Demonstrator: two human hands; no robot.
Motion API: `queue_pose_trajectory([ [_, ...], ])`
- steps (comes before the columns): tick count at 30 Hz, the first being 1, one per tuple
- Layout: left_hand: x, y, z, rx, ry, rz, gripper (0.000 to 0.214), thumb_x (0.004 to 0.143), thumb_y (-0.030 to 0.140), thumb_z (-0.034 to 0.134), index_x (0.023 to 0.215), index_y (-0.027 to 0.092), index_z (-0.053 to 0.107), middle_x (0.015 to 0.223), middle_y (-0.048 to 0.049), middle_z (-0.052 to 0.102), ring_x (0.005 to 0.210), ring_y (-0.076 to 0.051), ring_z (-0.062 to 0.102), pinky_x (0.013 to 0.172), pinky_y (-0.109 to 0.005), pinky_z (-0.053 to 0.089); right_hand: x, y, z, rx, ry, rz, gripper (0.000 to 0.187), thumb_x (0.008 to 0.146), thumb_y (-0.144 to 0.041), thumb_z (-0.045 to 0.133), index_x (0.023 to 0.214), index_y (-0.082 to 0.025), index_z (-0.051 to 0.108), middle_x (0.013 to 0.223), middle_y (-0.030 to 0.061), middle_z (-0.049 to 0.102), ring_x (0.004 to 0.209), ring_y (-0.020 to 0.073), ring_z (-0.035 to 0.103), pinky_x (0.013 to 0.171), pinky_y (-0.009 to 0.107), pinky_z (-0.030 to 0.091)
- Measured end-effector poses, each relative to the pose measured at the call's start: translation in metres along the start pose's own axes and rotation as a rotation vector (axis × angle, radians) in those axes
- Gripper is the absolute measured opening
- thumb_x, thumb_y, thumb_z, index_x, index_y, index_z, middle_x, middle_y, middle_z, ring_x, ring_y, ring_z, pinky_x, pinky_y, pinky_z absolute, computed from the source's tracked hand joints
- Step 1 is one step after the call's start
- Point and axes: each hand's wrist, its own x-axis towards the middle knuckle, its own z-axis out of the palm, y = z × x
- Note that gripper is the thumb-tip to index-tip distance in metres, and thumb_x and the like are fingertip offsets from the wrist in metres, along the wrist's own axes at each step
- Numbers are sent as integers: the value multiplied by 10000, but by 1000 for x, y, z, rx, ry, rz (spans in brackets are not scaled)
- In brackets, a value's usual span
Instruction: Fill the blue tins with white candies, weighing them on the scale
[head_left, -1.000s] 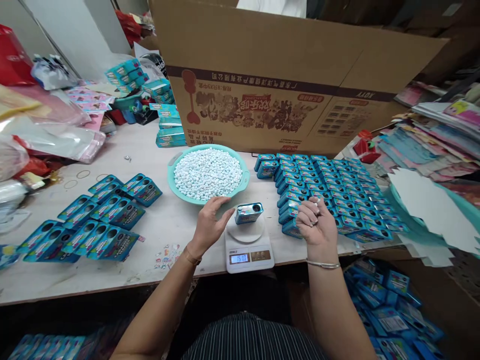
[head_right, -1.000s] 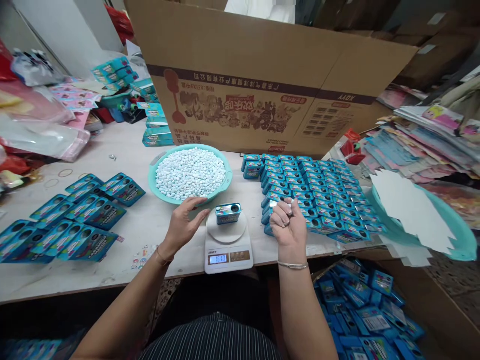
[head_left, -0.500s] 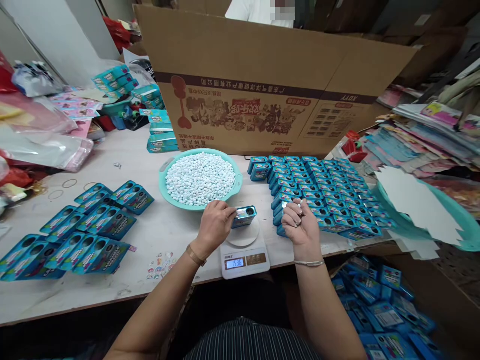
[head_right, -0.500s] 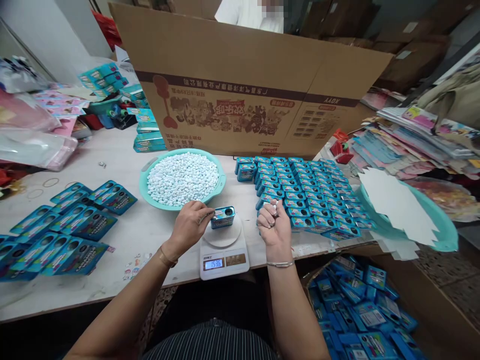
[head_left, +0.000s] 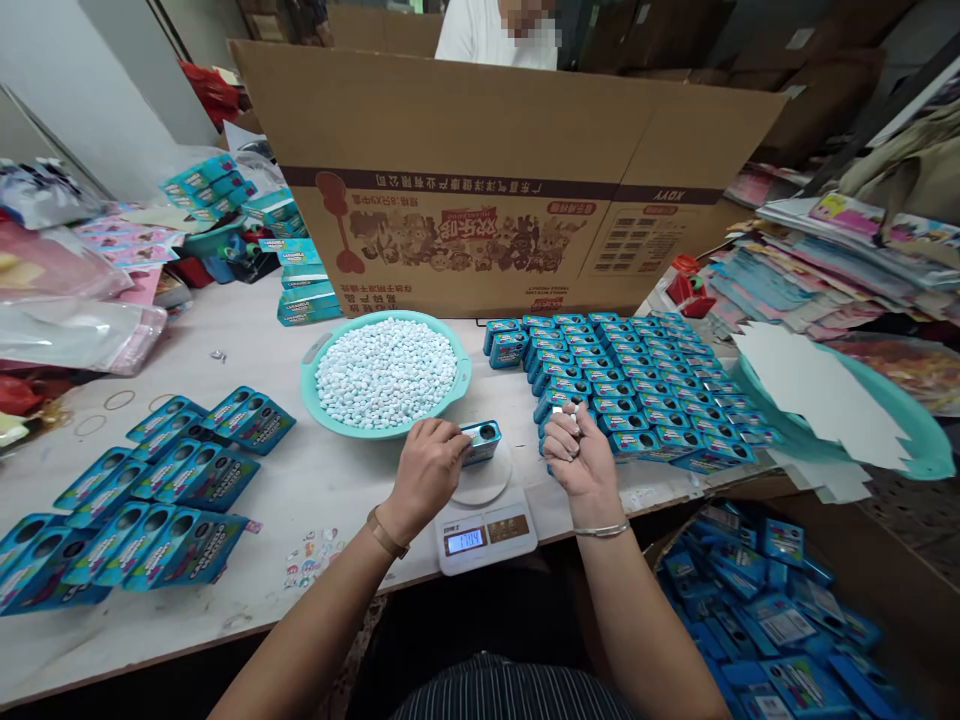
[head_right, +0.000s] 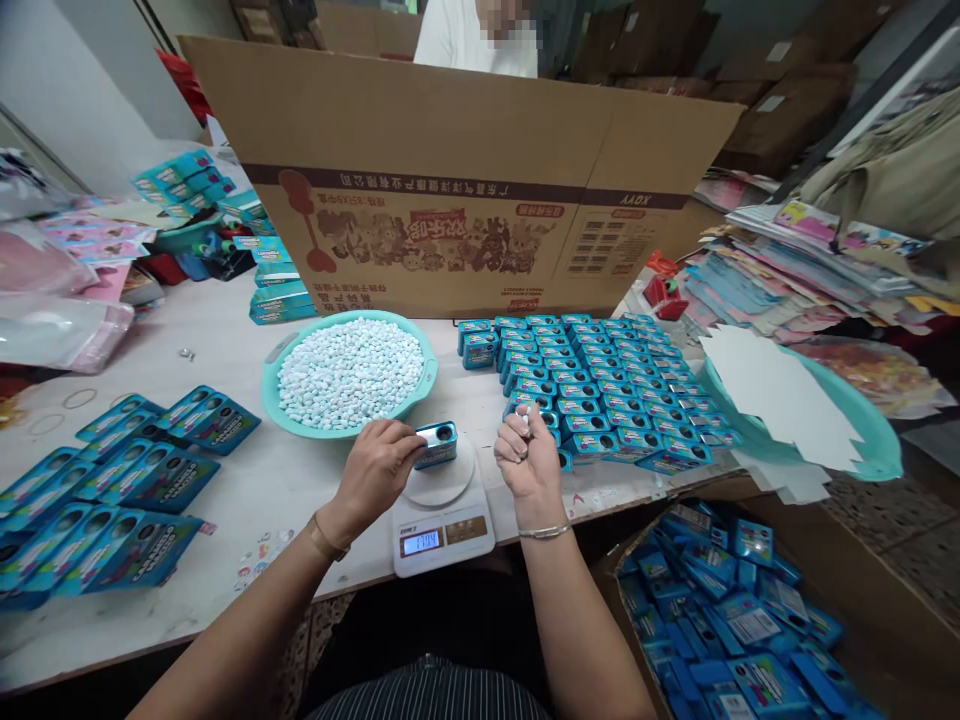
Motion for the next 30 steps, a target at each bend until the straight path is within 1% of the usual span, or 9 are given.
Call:
queue_pose_trajectory([
  [5, -7, -1, 0, 29, 44, 77, 246, 938, 111, 476, 1040, 186, 687, 925, -71, 700, 828, -217, 574, 735, -364, 492, -1, 0, -3, 43, 16, 12, 205, 903, -257, 633, 788, -215, 469, 538, -112, 359, 367, 50, 283, 331, 143, 266],
  [9, -9, -5, 0, -103, 94, 98, 264, 935, 98, 475, 1049, 205, 687, 937, -63, 724, 825, -200, 603, 745, -350, 527, -1, -1, -4, 57, 33, 10, 209, 906, -242, 630, 783, -211, 464, 533, -114, 361, 360, 44, 277, 326, 137, 252],
  [14, 2, -4, 4, -347, 151, -13, 178, 944, 190, 526, 985, 223, 696, 876, -48, 733, 812, -182, 644, 747, -335, 541, 0, 0, -7, 40, 31, -13, 212, 898, -254, 641, 786, -216, 466, 531, -114, 360, 355, 49, 271, 323, 142, 260],
  [17, 16, 3, 11, -360, 152, -91, 164, 942, 229, 541, 958, 229, 704, 856, -42, 734, 812, -187, 655, 781, -352, 533, 0, 0, -8, 37, 22, -22, 211, 900, -262, 640, 787, -216, 468, 533, -115, 353, 355, 49, 264, 324, 142, 262],
  [20, 28, 10, 20, -332, 98, -103, 156, 914, 198, 565, 935, 230, 717, 859, -42, 734, 851, -198, 659, 822, -364, 524, 0, -1, -9, 48, 14, -22, 215, 901, -267, 640, 784, -215, 467, 538, -114, 355, 356, 50, 266, 323, 148, 268],
  [22, 33, 8, 23, -339, 92, -114, 160, 901, 181, 570, 924, 227, 721, 870, -44, 733, 875, -201, 663, 839, -358, 523, -1, -3, -11, 73, 21, -16, 207, 913, -266, 623, 788, -215, 467, 540, -111, 367, 356, 50, 276, 324, 149, 277],
  [25, 40, -13, 14, -345, 200, -193, 155, 911, 226, 559, 934, 219, 713, 912, -50, 733, 890, -206, 668, 857, -366, 523, -3, -8, -14, 120, 45, -5, 187, 948, -262, 568, 799, -214, 466, 544, -104, 392, 358, 48, 300, 324, 147, 288],
  [28, 48, -51, -6, -199, 345, -326, 174, 904, 242, 535, 959, 197, 694, 978, -85, 724, 968, -259, 652, 919, -449, 498, -5, -11, -16, 141, 46, 3, 181, 953, -256, 560, 805, -216, 463, 543, -100, 402, 358, 48, 328, 323, 148, 295],
  [30, 49, -71, -18, -57, 342, -360, 211, 872, 221, 543, 1033, 178, 671, 1090, -127, 696, 1091, -314, 604, 987, -524, 446, -4, -11, -15, 157, 38, 14, 175, 949, -251, 566, 812, -218, 461, 544, -101, 407, 356, 48, 341, 322, 150, 301],
])
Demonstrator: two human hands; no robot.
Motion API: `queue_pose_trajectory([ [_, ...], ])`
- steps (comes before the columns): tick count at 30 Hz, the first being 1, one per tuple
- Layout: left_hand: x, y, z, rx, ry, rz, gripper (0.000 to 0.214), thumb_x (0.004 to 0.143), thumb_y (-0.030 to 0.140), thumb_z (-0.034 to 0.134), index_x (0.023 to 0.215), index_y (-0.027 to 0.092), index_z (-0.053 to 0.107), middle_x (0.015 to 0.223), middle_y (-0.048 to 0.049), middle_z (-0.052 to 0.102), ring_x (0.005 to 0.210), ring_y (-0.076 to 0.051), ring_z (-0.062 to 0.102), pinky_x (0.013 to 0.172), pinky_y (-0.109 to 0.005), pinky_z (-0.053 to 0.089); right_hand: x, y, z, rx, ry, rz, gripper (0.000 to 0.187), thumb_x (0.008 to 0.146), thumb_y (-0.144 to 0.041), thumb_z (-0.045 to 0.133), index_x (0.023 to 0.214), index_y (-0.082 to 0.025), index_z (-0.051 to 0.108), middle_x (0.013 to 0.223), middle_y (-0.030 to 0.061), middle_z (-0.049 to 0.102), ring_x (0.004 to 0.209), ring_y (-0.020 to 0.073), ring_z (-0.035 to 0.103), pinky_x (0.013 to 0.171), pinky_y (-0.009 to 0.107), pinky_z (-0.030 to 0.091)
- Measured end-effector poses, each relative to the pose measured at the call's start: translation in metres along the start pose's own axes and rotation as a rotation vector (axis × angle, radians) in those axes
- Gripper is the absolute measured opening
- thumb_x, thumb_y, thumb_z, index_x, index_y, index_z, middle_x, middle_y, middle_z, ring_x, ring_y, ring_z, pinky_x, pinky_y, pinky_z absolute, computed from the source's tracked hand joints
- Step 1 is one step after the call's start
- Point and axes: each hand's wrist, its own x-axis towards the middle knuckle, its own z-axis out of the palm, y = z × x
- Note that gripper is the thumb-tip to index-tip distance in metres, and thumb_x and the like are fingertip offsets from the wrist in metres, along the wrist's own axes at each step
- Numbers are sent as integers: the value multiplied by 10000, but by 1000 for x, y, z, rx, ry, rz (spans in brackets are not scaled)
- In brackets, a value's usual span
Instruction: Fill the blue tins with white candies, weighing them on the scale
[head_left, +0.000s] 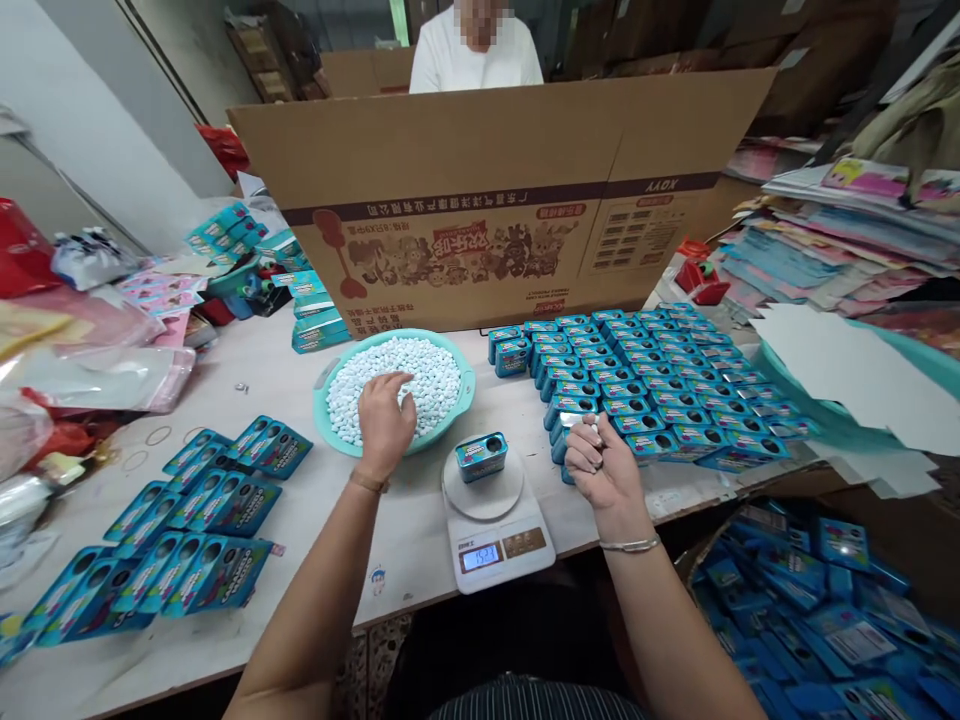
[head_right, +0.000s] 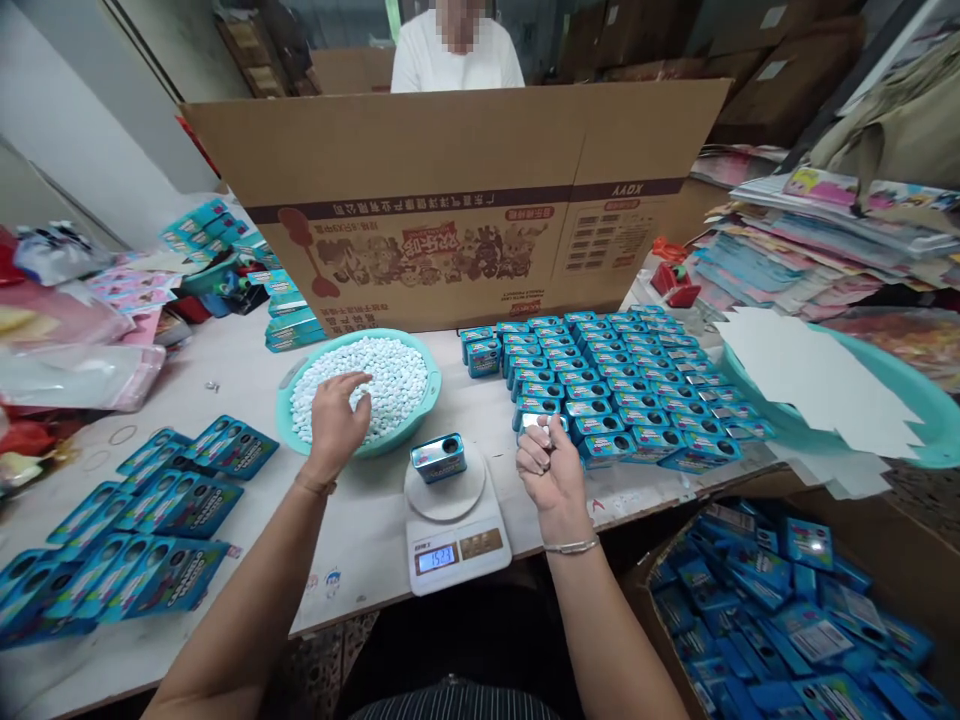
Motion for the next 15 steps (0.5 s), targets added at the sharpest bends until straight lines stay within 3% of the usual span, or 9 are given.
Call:
queue_pose_trajectory([
  [3, -5, 2, -9, 47, -111, 96, 399, 861, 273, 586, 1247, 174, 559, 1270, -155, 609, 1222, -326, 527, 1053, -528, 400, 3, 4, 3, 35, -5, 29, 166, 971, -261, 526, 825, -216, 461, 544, -101, 415, 352, 47, 350, 322, 154, 307],
  [6, -29, 31, -4, 29, -362, 217, 643, 827, 395, 673, 1378, 176, 422, 1322, -157, 563, 1220, -314, 521, 1020, -478, 438, 6, 8, 5, 53, -10, 47, 163, 990, -273, 490, 841, -211, 466, 540, -103, 413, 349, 47, 356, 325, 159, 297],
  [8, -40, 53, 3, 120, -564, 264, 605, 798, 387, 712, 1313, 171, 481, 1219, -142, 605, 1144, -320, 552, 1000, -497, 437, 7, 8, 5, 44, -34, 59, 149, 983, -262, 506, 848, -214, 464, 543, -104, 416, 351, 46, 360, 329, 161, 290],
  [10, -38, 70, 13, 217, -711, 310, 386, 815, 331, 691, 1155, 187, 578, 1067, -97, 641, 1067, -302, 573, 1044, -535, 379, 5, 6, 4, 38, -61, 63, 146, 978, -243, 514, 846, -217, 457, 549, -102, 424, 356, 47, 367, 333, 160, 288],
  [12, -23, 79, 27, 260, -755, 346, 227, 840, 292, 650, 1046, 206, 611, 994, -66, 647, 1059, -285, 567, 1114, -571, 280, 1, 1, 2, 47, -66, 41, 154, 987, -233, 491, 840, -217, 448, 550, -97, 428, 358, 49, 377, 333, 161, 291],
  [15, 12, 86, 59, 278, -694, 352, 232, 849, 257, 621, 1075, 206, 609, 1052, -79, 649, 1116, -291, 533, 1152, -613, 186, -5, -7, -1, 66, -43, -12, 163, 1006, -231, 443, 843, -217, 441, 547, -90, 432, 357, 57, 393, 331, 168, 305],
])
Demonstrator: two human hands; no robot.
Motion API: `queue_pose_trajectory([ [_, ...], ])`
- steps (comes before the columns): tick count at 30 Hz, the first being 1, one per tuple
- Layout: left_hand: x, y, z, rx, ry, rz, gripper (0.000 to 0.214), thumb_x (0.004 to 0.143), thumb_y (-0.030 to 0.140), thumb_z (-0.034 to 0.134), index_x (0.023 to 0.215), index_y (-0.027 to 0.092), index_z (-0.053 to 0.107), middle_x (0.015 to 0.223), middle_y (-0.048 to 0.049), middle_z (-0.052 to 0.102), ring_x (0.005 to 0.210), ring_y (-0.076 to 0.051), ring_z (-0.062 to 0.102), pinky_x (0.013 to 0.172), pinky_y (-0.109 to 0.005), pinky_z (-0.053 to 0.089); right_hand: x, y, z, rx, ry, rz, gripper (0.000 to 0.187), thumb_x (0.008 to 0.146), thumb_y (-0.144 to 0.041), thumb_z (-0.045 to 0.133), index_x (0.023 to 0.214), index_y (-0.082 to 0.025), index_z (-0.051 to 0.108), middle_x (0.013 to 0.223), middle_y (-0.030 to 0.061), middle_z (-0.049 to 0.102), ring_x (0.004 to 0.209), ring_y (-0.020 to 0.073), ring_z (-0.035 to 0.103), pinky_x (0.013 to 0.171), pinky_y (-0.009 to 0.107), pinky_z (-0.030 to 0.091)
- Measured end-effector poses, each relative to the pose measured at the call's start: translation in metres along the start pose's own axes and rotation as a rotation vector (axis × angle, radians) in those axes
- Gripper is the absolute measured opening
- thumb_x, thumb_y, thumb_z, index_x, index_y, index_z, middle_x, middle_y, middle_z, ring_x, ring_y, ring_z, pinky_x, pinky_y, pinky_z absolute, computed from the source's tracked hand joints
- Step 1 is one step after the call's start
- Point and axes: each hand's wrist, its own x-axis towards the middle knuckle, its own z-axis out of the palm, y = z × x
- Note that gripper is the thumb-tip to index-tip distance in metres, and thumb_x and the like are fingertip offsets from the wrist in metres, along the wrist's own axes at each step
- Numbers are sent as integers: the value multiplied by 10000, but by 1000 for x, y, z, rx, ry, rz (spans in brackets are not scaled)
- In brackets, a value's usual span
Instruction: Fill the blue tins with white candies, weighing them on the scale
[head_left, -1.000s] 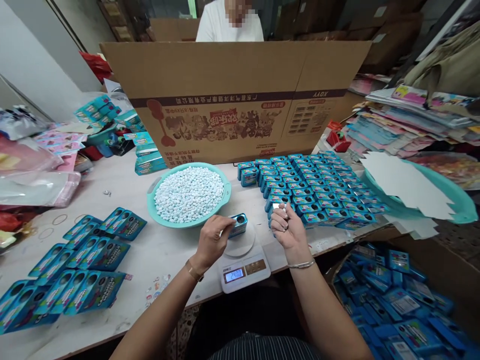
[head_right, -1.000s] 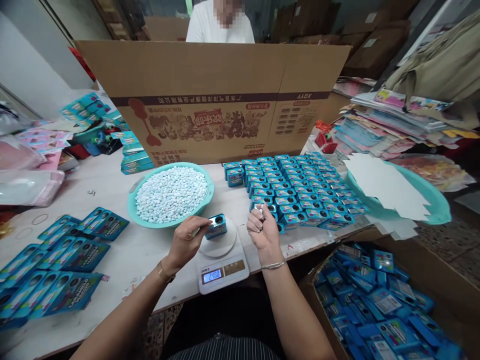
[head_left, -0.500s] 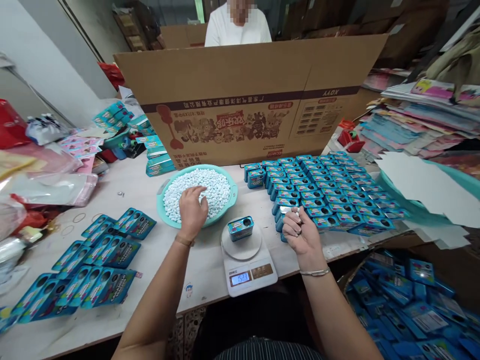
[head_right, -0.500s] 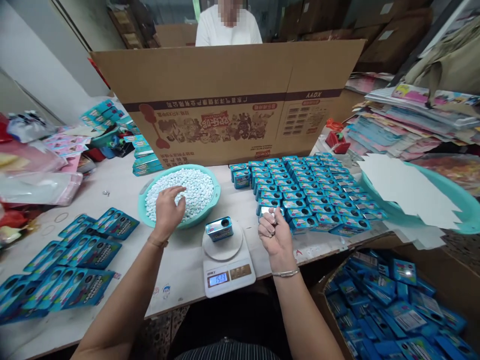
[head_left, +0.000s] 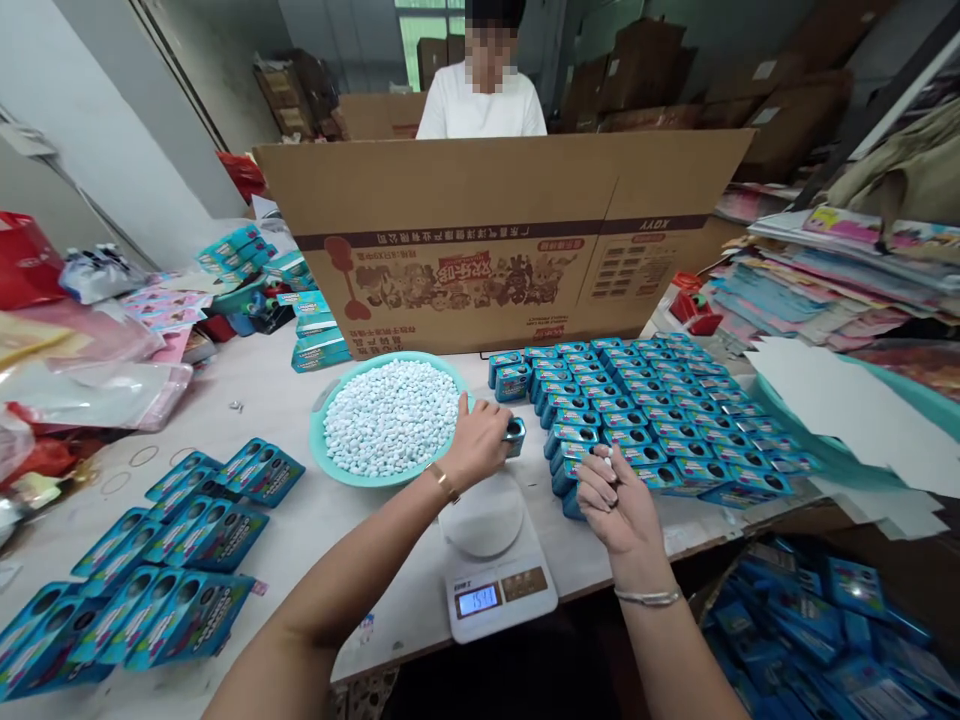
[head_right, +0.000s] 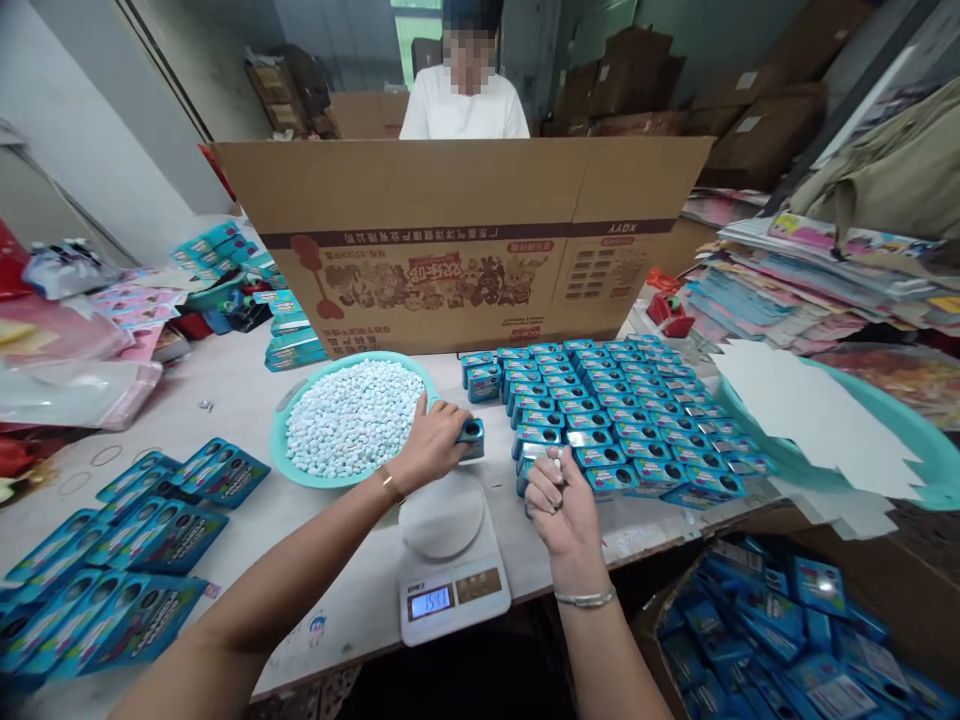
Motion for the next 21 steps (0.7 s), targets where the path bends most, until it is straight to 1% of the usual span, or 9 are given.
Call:
queue_pose_trajectory([
  [4, 67, -4, 17, 20, 49, -11, 304, 809, 129, 604, 1110, 168, 603, 1146, -125, 631, 1166, -309, 508, 1163, -640, 149, -5, -8, -1, -7, 22, -27, 161, 1011, -202, 409, 853, -218, 436, 550, -84, 449, 358, 63, 413, 326, 167, 318],
  [6, 92, -3, 28, 22, 61, -22, 335, 780, 96, 615, 1111, 145, 606, 1140, -143, 635, 1186, -318, 505, 1172, -632, 139, -5, -10, 0, -23, 36, -38, 166, 1004, -181, 409, 843, -218, 433, 548, -85, 453, 353, 61, 420, 320, 164, 324],
  [8, 107, 2, 34, 19, 82, -50, 391, 780, 98, 613, 1169, 127, 589, 1171, -165, 630, 1220, -324, 496, 1174, -622, 150, -6, -10, 1, -45, 48, -50, 161, 982, -161, 447, 833, -221, 433, 541, -88, 451, 344, 60, 426, 308, 165, 329],
  [11, 107, 8, 29, 11, 145, -105, 608, 794, 162, 632, 1370, 112, 443, 1357, -195, 537, 1344, -329, 407, 1174, -600, 182, -10, -13, 2, -79, 56, -45, 202, 896, -120, 586, 817, -236, 439, 540, -92, 465, 341, 66, 446, 300, 178, 369],
  [13, 94, 3, 15, 12, 203, -148, 761, 810, 279, 665, 1464, 124, 309, 1459, -182, 452, 1415, -306, 321, 1190, -551, 193, -14, -19, -1, -108, 58, -15, 283, 818, -85, 676, 806, -245, 443, 551, -87, 496, 355, 78, 475, 320, 200, 430],
  [15, 69, -16, -5, 21, 267, -225, 820, 843, 438, 644, 1497, 151, 241, 1503, -153, 410, 1442, -274, 285, 1203, -495, 204, -17, -28, -7, -127, 52, -5, 334, 783, -54, 700, 776, -246, 427, 559, -81, 522, 365, 83, 497, 332, 211, 466],
  [17, 31, -50, -27, 43, 325, -356, 807, 882, 545, 562, 1507, 164, 222, 1535, -147, 372, 1453, -271, 269, 1200, -481, 222, -18, -36, -13, -132, 22, -34, 326, 782, -25, 685, 793, -239, 438, 558, -83, 537, 365, 79, 507, 331, 197, 474],
  [19, -20, -94, -48, 78, 366, -532, 775, 927, 534, 484, 1516, 122, 194, 1569, -190, 304, 1475, -306, 220, 1184, -520, 227, -19, -41, -18, -136, 6, -47, 305, 796, -5, 647, 814, -233, 446, 559, -79, 548, 365, 80, 512, 334, 195, 481],
  [21, -75, -142, -62, 111, 402, -719, 769, 954, 493, 422, 1511, 36, 155, 1558, -285, 264, 1471, -401, 191, 1145, -645, 185, -19, -39, -20, -132, 7, -56, 284, 816, 8, 597, 825, -231, 444, 559, -74, 549, 361, 81, 508, 334, 196, 479],
])
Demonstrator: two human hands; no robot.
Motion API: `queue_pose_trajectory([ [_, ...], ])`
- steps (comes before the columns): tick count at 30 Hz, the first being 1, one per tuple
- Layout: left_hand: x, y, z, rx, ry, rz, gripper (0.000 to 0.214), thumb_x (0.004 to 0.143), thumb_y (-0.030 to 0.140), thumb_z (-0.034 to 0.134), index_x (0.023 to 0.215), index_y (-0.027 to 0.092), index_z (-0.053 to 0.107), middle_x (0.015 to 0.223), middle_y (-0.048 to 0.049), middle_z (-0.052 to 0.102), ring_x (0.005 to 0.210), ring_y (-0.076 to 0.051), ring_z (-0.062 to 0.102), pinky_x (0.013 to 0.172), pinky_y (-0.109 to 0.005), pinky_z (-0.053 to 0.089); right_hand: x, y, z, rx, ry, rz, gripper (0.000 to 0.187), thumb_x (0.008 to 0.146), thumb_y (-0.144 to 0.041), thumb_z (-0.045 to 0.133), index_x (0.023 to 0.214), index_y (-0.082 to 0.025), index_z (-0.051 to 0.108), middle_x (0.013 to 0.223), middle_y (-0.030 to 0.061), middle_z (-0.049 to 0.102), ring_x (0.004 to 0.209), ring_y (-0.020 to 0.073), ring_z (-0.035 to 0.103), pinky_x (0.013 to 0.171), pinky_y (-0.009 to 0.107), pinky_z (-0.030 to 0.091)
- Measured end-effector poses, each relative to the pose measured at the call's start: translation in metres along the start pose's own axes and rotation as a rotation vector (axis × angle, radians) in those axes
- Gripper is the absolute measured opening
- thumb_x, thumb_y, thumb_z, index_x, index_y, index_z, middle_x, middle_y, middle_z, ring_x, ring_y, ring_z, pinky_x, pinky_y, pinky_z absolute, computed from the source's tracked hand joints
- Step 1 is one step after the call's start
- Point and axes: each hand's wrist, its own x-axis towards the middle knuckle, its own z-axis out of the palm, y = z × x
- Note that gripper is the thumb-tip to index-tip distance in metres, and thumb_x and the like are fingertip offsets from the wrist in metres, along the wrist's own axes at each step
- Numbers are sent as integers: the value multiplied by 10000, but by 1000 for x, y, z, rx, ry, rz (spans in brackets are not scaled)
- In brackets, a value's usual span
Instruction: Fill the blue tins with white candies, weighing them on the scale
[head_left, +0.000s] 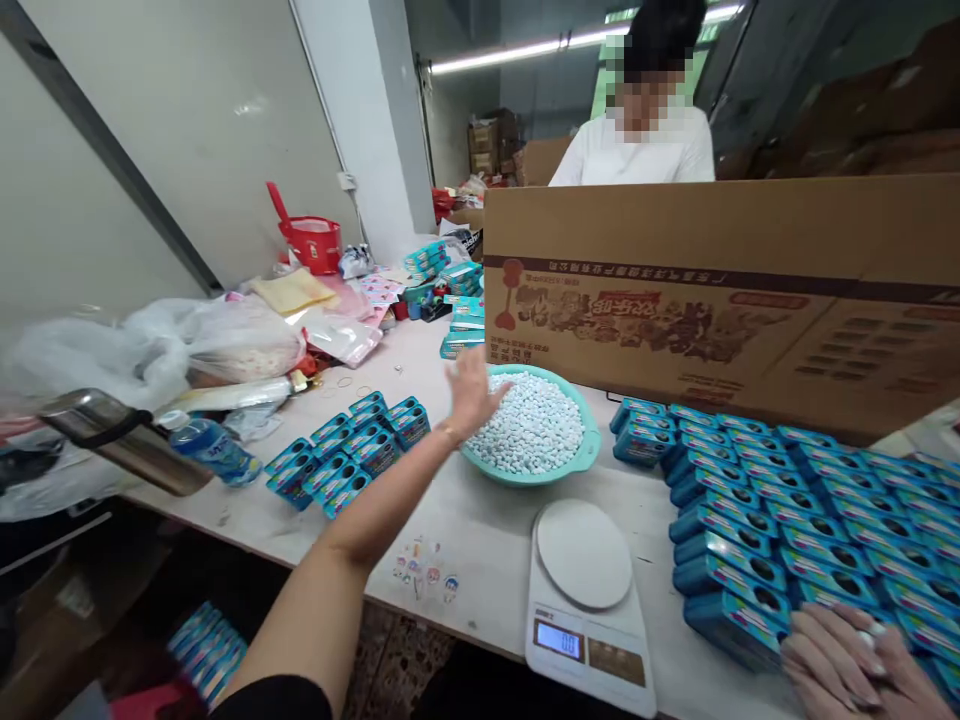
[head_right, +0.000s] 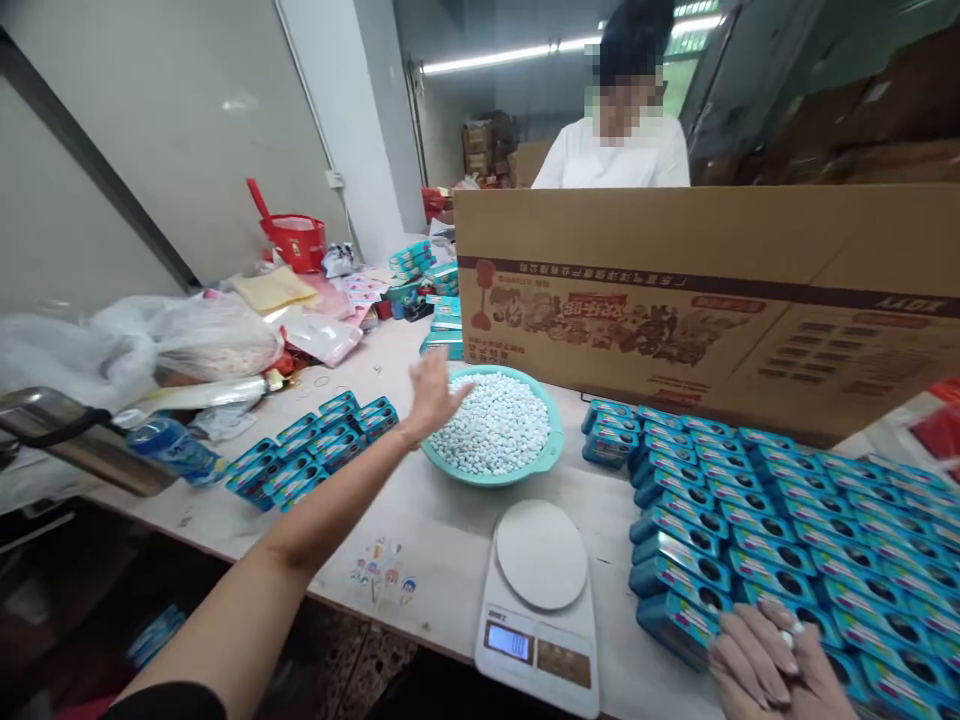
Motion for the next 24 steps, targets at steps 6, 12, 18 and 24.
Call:
queue_pose_trajectory([
  [6, -17, -134, -5, 331, -374, -240, 965, 725, 530, 684, 1452, 28, 297, 1481, -322, 380, 1448, -469, 193, 1119, -689, 112, 3, 29, 18, 19, 8, 25, 269, 828, 12, 536, 801, -230, 420, 523, -85, 513, 330, 68, 463, 314, 172, 396],
  [12, -44, -123, -5, 363, -444, -98, 633, 691, 285, 662, 1266, 90, 485, 1213, -235, 604, 1218, -404, 506, 1132, -640, 102, -6, 36, 26, 0, 18, 36, 222, 852, -34, 525, 829, -228, 419, 538, -85, 495, 335, 79, 430, 315, 186, 344],
  [18, -108, -77, -43, 135, -508, 206, 709, 774, 395, 607, 1405, 167, 378, 1143, -157, 600, 1036, -323, 588, 895, -441, 473, -13, 24, 13, -2, 15, -29, 206, 861, -48, 546, 831, -215, 429, 541, -92, 471, 349, 68, 434, 322, 171, 318],
  [24, -139, 28, -44, -264, -511, 515, 756, 850, 418, 620, 1511, 275, 281, 1152, -125, 574, 998, -280, 586, 863, -412, 512, -8, 31, 14, 26, -35, 26, 212, 878, -108, 584, 813, -223, 419, 544, -105, 436, 366, 57, 416, 341, 160, 313],
])
